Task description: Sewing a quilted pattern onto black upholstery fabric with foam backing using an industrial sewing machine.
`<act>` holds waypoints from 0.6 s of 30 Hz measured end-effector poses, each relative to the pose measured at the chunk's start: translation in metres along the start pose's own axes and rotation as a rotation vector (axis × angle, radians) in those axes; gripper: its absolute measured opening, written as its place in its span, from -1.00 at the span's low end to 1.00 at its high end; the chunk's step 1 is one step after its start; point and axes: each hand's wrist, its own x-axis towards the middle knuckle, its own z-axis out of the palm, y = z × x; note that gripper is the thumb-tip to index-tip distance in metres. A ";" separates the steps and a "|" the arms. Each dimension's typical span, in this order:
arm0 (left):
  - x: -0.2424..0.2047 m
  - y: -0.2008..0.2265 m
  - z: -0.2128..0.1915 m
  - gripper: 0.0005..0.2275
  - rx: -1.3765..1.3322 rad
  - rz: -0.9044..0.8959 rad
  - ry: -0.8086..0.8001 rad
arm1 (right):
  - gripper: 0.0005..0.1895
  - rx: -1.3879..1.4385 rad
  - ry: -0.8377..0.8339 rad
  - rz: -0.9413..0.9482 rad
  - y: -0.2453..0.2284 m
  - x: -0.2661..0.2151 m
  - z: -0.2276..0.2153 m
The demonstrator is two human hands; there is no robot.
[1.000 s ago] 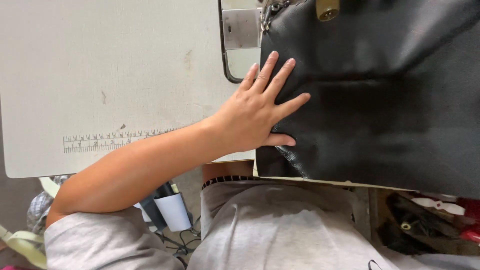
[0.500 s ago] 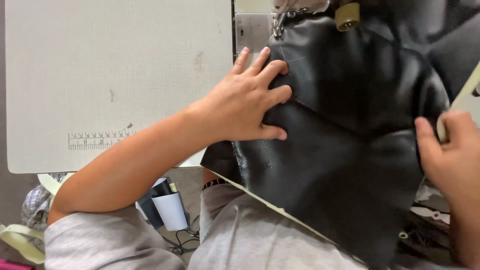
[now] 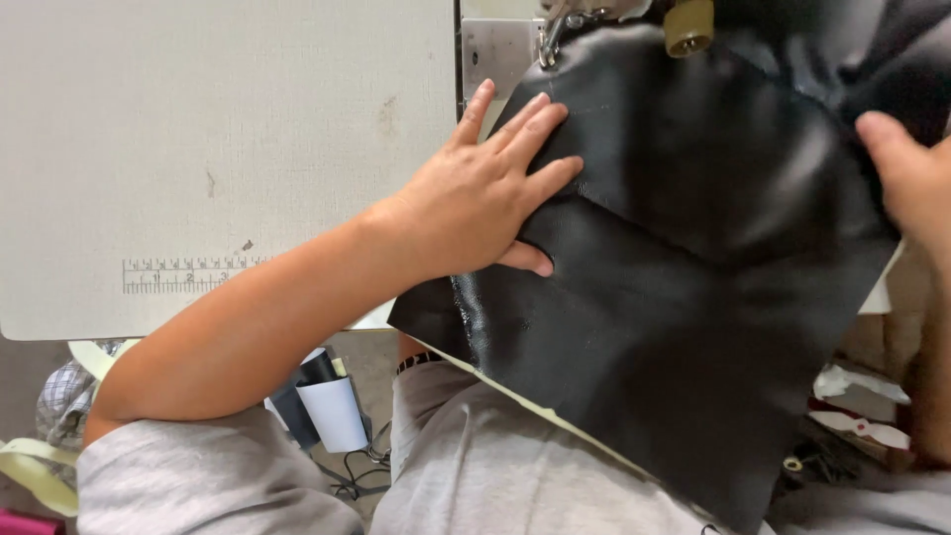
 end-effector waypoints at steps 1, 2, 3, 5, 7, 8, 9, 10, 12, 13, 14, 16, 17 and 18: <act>0.001 -0.001 -0.001 -0.06 -0.002 -0.003 -0.005 | -0.55 0.003 -0.005 0.001 0.005 -0.005 0.002; 0.002 -0.003 -0.002 -0.07 -0.010 0.004 -0.022 | -0.56 0.045 0.020 -0.032 0.009 -0.010 0.004; 0.003 -0.004 -0.003 -0.07 -0.019 0.011 -0.038 | -0.57 0.085 0.044 -0.064 0.013 -0.016 0.006; 0.002 -0.004 -0.003 -0.08 -0.046 0.013 -0.051 | -0.57 0.056 0.014 -0.013 0.048 -0.018 0.010; 0.001 -0.002 -0.004 -0.08 -0.073 0.020 -0.061 | -0.53 0.026 -0.012 0.040 0.078 -0.023 0.015; -0.001 0.000 -0.004 -0.09 -0.025 0.016 -0.067 | -0.51 -0.085 0.021 0.084 0.091 -0.028 0.018; -0.001 0.002 -0.004 -0.10 0.021 0.014 -0.070 | -0.42 -0.199 0.056 0.128 0.105 -0.033 0.018; -0.002 0.003 -0.005 -0.10 0.016 0.019 -0.069 | -0.42 -0.203 0.056 0.133 0.085 -0.036 0.017; -0.006 0.006 -0.008 -0.20 0.113 -0.017 -0.074 | -0.47 -0.338 0.093 0.019 0.045 -0.041 0.014; -0.005 0.007 -0.009 -0.20 0.109 -0.018 -0.075 | -0.47 -0.340 0.089 0.021 0.033 -0.041 0.015; -0.005 0.007 -0.010 -0.22 0.064 -0.033 -0.041 | -0.54 -0.239 0.097 -0.021 0.021 -0.042 0.015; -0.005 0.006 -0.012 -0.24 0.022 -0.048 -0.006 | -0.58 -0.138 0.109 -0.064 -0.001 -0.042 0.014; -0.006 0.006 -0.012 -0.24 0.012 -0.047 0.030 | -0.58 -0.194 0.110 -0.058 -0.010 -0.043 0.012; -0.007 0.005 -0.012 -0.22 0.003 -0.046 0.065 | -0.58 -0.249 0.110 -0.052 -0.019 -0.044 0.010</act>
